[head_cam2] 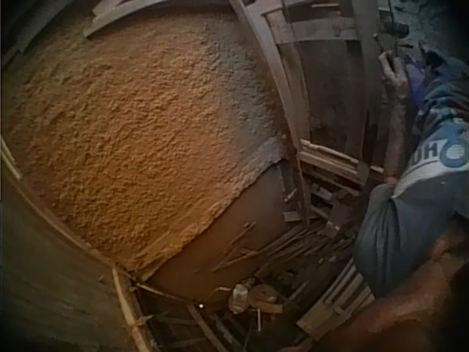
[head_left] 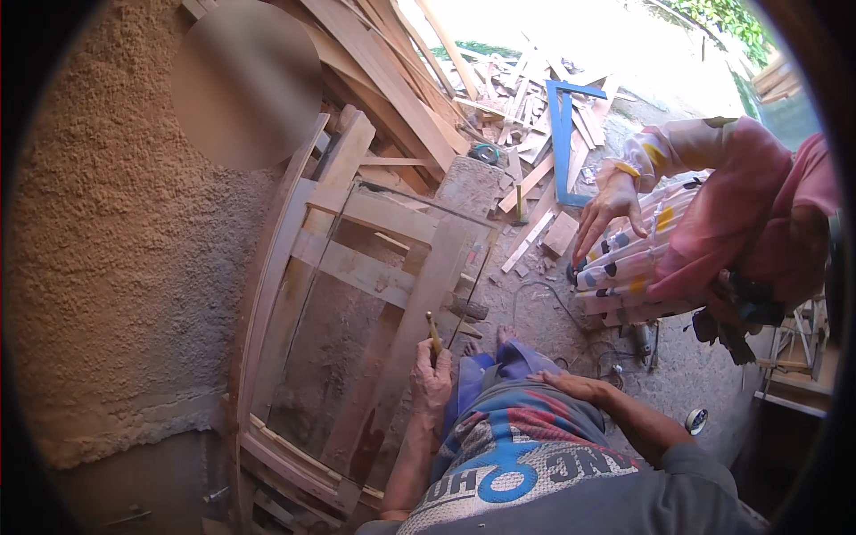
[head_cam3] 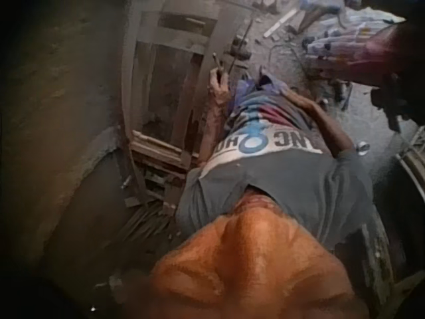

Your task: The person applies a liquid finish to a wooden frame using a bottle and a cloth, then wipes the surface to spread the finish. The person works on the frame edges and surfaces in a cluttered workshop.

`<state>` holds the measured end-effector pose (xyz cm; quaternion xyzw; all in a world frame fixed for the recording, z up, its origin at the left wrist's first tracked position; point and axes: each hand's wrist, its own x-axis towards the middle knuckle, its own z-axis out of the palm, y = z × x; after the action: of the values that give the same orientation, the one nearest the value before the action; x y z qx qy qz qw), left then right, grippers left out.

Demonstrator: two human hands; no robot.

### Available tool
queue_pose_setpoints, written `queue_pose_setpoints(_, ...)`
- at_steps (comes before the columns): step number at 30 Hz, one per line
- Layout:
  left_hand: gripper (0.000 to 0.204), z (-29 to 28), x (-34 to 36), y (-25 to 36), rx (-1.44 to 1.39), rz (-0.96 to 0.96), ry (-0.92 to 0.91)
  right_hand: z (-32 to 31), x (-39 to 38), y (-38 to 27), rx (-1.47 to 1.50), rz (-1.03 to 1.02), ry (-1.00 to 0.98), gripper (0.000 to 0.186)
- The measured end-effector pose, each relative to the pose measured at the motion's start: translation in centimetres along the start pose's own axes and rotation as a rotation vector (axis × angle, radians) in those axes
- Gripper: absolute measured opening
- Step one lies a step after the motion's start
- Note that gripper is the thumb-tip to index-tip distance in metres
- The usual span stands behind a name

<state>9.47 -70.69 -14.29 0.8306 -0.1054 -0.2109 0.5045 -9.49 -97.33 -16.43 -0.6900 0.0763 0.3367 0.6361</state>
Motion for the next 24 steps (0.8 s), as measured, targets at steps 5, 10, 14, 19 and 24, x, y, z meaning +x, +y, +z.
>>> queue_pose_setpoints(5, 0.024, -2.3, 1.9, 0.2, -0.248, 0.018, -0.022, 4.2, -8.0, 7.4, 0.075, 0.471, 0.082, 0.078)
queue_pose_setpoints(10, 0.025, -2.6, 3.4, -0.8, -0.286, 0.072, -0.053, 3.5, -11.1, 9.8, -0.464, 0.656, 0.290, 0.049)
queue_pose_setpoints(14, 0.025, -1.4, 3.7, -0.7, -0.270, 0.127, -0.139, -3.5, -9.5, 1.2, -0.588, 0.522, 0.969, 0.043)
queue_pose_setpoints(19, 0.023, 1.0, 3.5, 0.6, -0.280, 0.159, -0.256, -9.5, -11.1, -0.6, -0.803, 0.365, 0.991, 0.047)
queue_pose_setpoints(24, 0.022, 2.0, 2.8, 1.8, -0.236, 0.156, -0.300, -13.5, -14.1, -1.6, -1.699, 0.232, 0.908, 0.048)
